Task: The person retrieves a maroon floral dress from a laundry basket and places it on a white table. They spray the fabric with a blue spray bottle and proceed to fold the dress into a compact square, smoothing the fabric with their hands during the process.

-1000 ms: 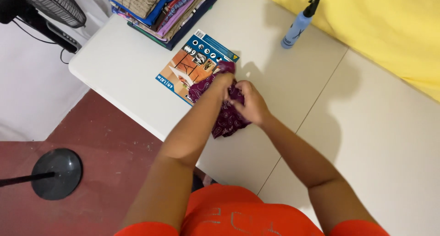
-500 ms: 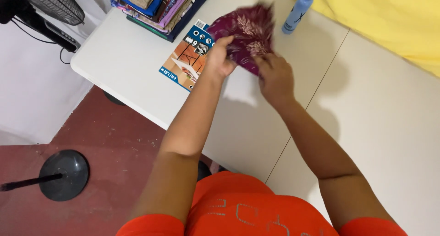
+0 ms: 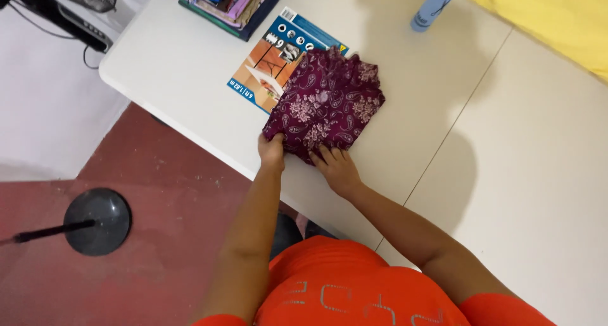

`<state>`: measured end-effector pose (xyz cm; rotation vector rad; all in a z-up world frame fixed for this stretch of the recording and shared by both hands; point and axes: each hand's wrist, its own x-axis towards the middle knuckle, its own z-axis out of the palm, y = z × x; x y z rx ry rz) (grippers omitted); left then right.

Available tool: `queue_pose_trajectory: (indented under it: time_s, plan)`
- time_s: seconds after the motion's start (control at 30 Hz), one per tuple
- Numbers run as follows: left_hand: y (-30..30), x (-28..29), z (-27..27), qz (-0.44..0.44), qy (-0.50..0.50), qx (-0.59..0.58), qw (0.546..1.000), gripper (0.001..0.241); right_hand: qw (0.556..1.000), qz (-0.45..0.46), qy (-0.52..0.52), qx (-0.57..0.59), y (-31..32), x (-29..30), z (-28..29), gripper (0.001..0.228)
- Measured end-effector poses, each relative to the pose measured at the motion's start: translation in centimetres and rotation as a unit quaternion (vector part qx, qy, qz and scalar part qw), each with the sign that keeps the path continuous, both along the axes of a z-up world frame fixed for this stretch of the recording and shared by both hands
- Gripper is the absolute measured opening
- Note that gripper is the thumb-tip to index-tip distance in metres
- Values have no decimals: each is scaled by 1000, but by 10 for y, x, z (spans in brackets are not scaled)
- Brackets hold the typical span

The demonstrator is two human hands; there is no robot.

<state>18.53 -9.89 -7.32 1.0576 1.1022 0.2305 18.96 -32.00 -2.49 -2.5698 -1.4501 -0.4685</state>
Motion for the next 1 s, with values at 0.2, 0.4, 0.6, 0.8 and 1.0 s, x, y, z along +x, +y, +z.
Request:
queue_pose_trajectory:
  time_s: [0.2, 0.4, 0.6, 0.8, 1.0]
  plan:
    - [8, -24, 11, -25, -4, 191, 981, 61, 985, 96, 103, 99, -15, 31, -2, 47]
    - [23, -28, 16, -3, -7, 113, 994, 58, 738, -216, 417, 485, -94, 266, 48, 39]
    - [28, -23, 78, -30, 2, 5, 1000, 61, 690, -315, 439, 481, -167, 423, 69, 81]
    - [21, -17, 99, -56, 21, 19, 998, 59, 760, -305, 360, 448, -140, 473, 82, 48]
    - [24, -18, 66, -17, 18, 33, 999, 13, 863, -183, 216, 418, -121, 409, 103, 27]
